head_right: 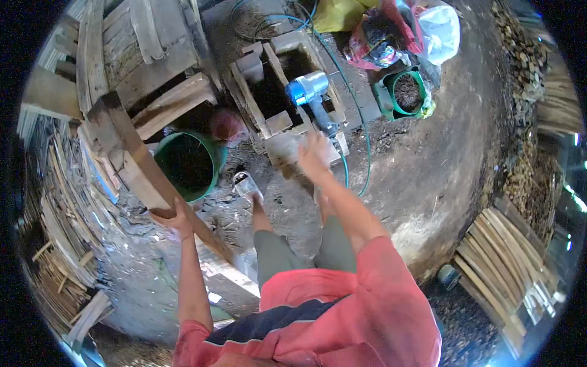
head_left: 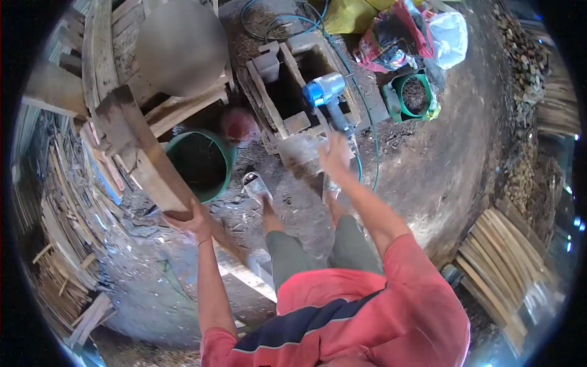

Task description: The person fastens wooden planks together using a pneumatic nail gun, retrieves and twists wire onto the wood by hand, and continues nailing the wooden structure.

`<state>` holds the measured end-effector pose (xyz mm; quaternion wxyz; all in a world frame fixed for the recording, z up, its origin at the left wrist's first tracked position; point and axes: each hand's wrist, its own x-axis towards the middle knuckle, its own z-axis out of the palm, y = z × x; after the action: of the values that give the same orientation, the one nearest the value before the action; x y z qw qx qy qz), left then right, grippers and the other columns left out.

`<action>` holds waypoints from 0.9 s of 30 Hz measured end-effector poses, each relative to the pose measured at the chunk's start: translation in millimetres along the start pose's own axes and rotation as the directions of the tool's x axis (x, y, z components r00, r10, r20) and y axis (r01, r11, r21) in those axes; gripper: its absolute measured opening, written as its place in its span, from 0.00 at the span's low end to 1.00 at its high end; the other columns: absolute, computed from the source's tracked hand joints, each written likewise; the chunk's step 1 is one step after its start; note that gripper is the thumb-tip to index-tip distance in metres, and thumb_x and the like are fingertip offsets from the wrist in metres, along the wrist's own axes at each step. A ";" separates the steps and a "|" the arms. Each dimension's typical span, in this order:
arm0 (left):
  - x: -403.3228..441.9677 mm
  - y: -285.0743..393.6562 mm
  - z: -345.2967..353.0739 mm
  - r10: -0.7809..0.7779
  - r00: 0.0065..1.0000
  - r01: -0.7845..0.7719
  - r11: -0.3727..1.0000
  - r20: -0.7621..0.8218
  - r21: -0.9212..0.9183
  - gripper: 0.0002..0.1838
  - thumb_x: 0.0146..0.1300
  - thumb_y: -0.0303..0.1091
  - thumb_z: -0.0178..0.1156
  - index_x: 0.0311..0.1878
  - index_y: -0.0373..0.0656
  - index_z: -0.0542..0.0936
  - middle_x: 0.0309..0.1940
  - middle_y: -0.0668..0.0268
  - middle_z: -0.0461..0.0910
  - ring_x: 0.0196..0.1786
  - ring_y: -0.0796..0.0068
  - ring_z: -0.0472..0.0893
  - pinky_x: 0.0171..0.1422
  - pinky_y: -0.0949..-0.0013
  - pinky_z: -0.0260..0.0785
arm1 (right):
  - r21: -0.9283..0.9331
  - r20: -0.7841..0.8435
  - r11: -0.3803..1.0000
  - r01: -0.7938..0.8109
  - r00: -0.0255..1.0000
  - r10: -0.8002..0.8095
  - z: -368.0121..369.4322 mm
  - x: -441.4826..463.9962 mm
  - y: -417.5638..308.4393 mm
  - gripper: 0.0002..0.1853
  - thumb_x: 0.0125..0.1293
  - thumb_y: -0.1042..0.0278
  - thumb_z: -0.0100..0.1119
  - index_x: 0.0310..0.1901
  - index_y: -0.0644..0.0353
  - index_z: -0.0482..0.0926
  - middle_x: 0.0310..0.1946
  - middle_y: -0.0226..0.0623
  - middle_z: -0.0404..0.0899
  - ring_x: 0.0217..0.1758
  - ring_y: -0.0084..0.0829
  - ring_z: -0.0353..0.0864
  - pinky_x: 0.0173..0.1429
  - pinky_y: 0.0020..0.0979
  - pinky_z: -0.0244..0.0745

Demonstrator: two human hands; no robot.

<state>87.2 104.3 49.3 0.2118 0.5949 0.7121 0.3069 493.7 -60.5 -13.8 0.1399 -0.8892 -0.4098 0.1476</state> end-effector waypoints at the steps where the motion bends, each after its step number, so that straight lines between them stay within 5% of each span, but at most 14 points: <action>1: -2.2 -1.0 7.3 0.044 0.994 -0.046 0.999 -0.099 -0.013 0.60 0.54 0.48 0.77 0.77 0.30 0.48 0.73 0.40 0.56 0.75 0.47 0.59 0.79 0.50 0.52 | -0.025 -0.136 0.999 -0.020 0.991 0.017 -8.7 33.2 11.7 0.33 0.62 0.59 0.63 0.66 0.64 0.66 0.58 0.61 0.70 0.59 0.59 0.71 0.61 0.53 0.68; 4: -8.1 -3.6 5.2 -0.003 0.995 0.001 1.000 -0.100 -0.023 0.59 0.53 0.44 0.78 0.76 0.25 0.49 0.74 0.38 0.54 0.77 0.45 0.57 0.81 0.50 0.51 | -0.124 -0.009 0.954 -0.274 0.961 0.275 7.7 107.5 48.5 0.46 0.57 0.56 0.70 0.72 0.66 0.59 0.62 0.63 0.69 0.65 0.59 0.70 0.69 0.49 0.66; 7: -5.1 -6.7 6.1 0.032 0.991 -0.033 0.999 -0.133 -0.005 0.57 0.53 0.41 0.78 0.74 0.22 0.52 0.75 0.37 0.53 0.78 0.46 0.56 0.81 0.52 0.49 | 0.221 -0.070 0.967 -0.131 0.986 0.149 56.4 137.9 84.8 0.47 0.53 0.60 0.74 0.71 0.69 0.60 0.63 0.61 0.71 0.67 0.56 0.72 0.70 0.44 0.66; 9: -7.2 -8.3 9.9 0.043 0.980 -0.048 0.999 -0.192 -0.019 0.57 0.52 0.44 0.78 0.74 0.24 0.54 0.72 0.37 0.60 0.75 0.45 0.62 0.79 0.53 0.54 | 0.197 0.066 0.946 -0.256 0.967 0.248 35.1 143.8 66.3 0.45 0.50 0.65 0.74 0.69 0.69 0.63 0.60 0.59 0.74 0.65 0.54 0.74 0.68 0.43 0.68; 11: -5.7 26.8 -9.0 -0.110 0.990 0.132 0.941 -0.087 0.311 0.56 0.51 0.48 0.76 0.75 0.30 0.56 0.70 0.40 0.64 0.71 0.43 0.67 0.75 0.50 0.60 | 0.259 0.240 0.904 -0.340 0.929 0.280 -11.1 144.0 24.2 0.40 0.49 0.70 0.71 0.66 0.65 0.67 0.57 0.54 0.77 0.61 0.50 0.77 0.66 0.43 0.71; 12: -4.2 35.6 -11.6 -0.085 0.991 0.115 0.940 -0.106 0.321 0.55 0.50 0.50 0.75 0.74 0.32 0.57 0.68 0.40 0.66 0.69 0.41 0.68 0.73 0.49 0.62 | 0.261 0.192 0.859 -0.441 0.895 0.402 10.3 151.9 46.0 0.36 0.48 0.73 0.69 0.63 0.64 0.70 0.49 0.49 0.80 0.53 0.43 0.80 0.59 0.42 0.74; 14: -1.8 42.8 -15.0 -0.052 0.989 0.098 0.929 -0.135 0.357 0.54 0.48 0.52 0.76 0.73 0.34 0.60 0.63 0.41 0.71 0.64 0.40 0.73 0.68 0.48 0.67 | 0.307 0.438 0.720 -0.623 0.764 0.474 -32.9 153.8 16.5 0.26 0.48 0.73 0.66 0.52 0.65 0.77 0.39 0.42 0.80 0.45 0.35 0.80 0.49 0.41 0.74; 16: 0.3 42.9 -17.4 -0.005 0.989 0.054 0.942 -0.149 0.330 0.54 0.46 0.52 0.76 0.73 0.35 0.61 0.58 0.44 0.74 0.59 0.42 0.75 0.62 0.47 0.69 | 0.176 0.525 0.797 -0.578 0.740 0.420 -60.3 148.2 20.6 0.15 0.50 0.73 0.63 0.41 0.62 0.76 0.25 0.35 0.77 0.28 0.35 0.80 0.34 0.39 0.76; 19: 4.7 44.6 -25.5 -0.066 0.989 0.103 0.948 -0.130 0.301 0.53 0.46 0.51 0.76 0.72 0.34 0.63 0.55 0.45 0.76 0.56 0.43 0.77 0.60 0.48 0.71 | 0.522 0.561 0.568 -0.636 0.758 0.333 -132.6 82.1 -39.6 0.09 0.58 0.62 0.64 0.33 0.56 0.74 0.17 0.31 0.72 0.13 0.28 0.70 0.19 0.28 0.67; 20: 4.2 45.4 -27.5 -0.075 0.990 0.106 0.950 -0.117 0.293 0.53 0.46 0.50 0.76 0.71 0.34 0.63 0.55 0.44 0.76 0.56 0.43 0.77 0.59 0.49 0.72 | 0.558 0.618 0.553 -0.619 0.754 0.221 -153.1 61.8 -61.4 0.12 0.63 0.59 0.65 0.29 0.55 0.74 0.18 0.33 0.71 0.21 0.31 0.74 0.28 0.32 0.72; 23: 5.9 46.4 -32.8 -0.098 0.989 0.124 0.959 -0.110 0.255 0.52 0.45 0.50 0.77 0.71 0.36 0.64 0.52 0.47 0.77 0.53 0.45 0.78 0.56 0.49 0.72 | 0.588 0.682 0.445 -0.675 0.710 0.174 -177.9 20.6 -120.6 0.12 0.63 0.62 0.66 0.30 0.57 0.72 0.20 0.34 0.70 0.21 0.32 0.73 0.28 0.32 0.70; 24: 5.4 43.7 -31.8 -0.075 0.989 0.107 0.961 -0.130 0.253 0.52 0.45 0.50 0.77 0.72 0.39 0.64 0.52 0.48 0.77 0.53 0.46 0.78 0.56 0.51 0.73 | 0.518 0.713 0.470 -0.714 0.664 0.224 -192.8 15.9 -165.9 0.11 0.63 0.64 0.66 0.31 0.57 0.73 0.19 0.33 0.69 0.21 0.31 0.72 0.28 0.31 0.69; 25: 5.2 43.0 -33.0 -0.088 0.989 0.115 0.963 -0.119 0.244 0.53 0.45 0.50 0.77 0.72 0.40 0.63 0.52 0.49 0.77 0.53 0.46 0.79 0.56 0.51 0.73 | 0.406 0.637 0.675 -0.616 0.720 0.274 -203.4 8.7 -214.4 0.09 0.63 0.68 0.66 0.32 0.57 0.74 0.19 0.30 0.70 0.22 0.27 0.72 0.28 0.30 0.68; 27: 5.7 41.0 -35.6 -0.111 0.989 0.131 0.964 -0.097 0.232 0.54 0.44 0.50 0.77 0.73 0.41 0.63 0.52 0.49 0.77 0.53 0.47 0.79 0.56 0.51 0.73 | 0.330 0.636 0.847 -0.417 0.762 0.127 -208.7 2.0 -265.5 0.09 0.61 0.68 0.71 0.32 0.57 0.78 0.22 0.27 0.73 0.23 0.21 0.72 0.25 0.27 0.63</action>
<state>91.7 107.6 103.6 0.1277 0.5581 0.7869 0.2303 391.1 80.4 275.6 0.1846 -0.7912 -0.2488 0.5273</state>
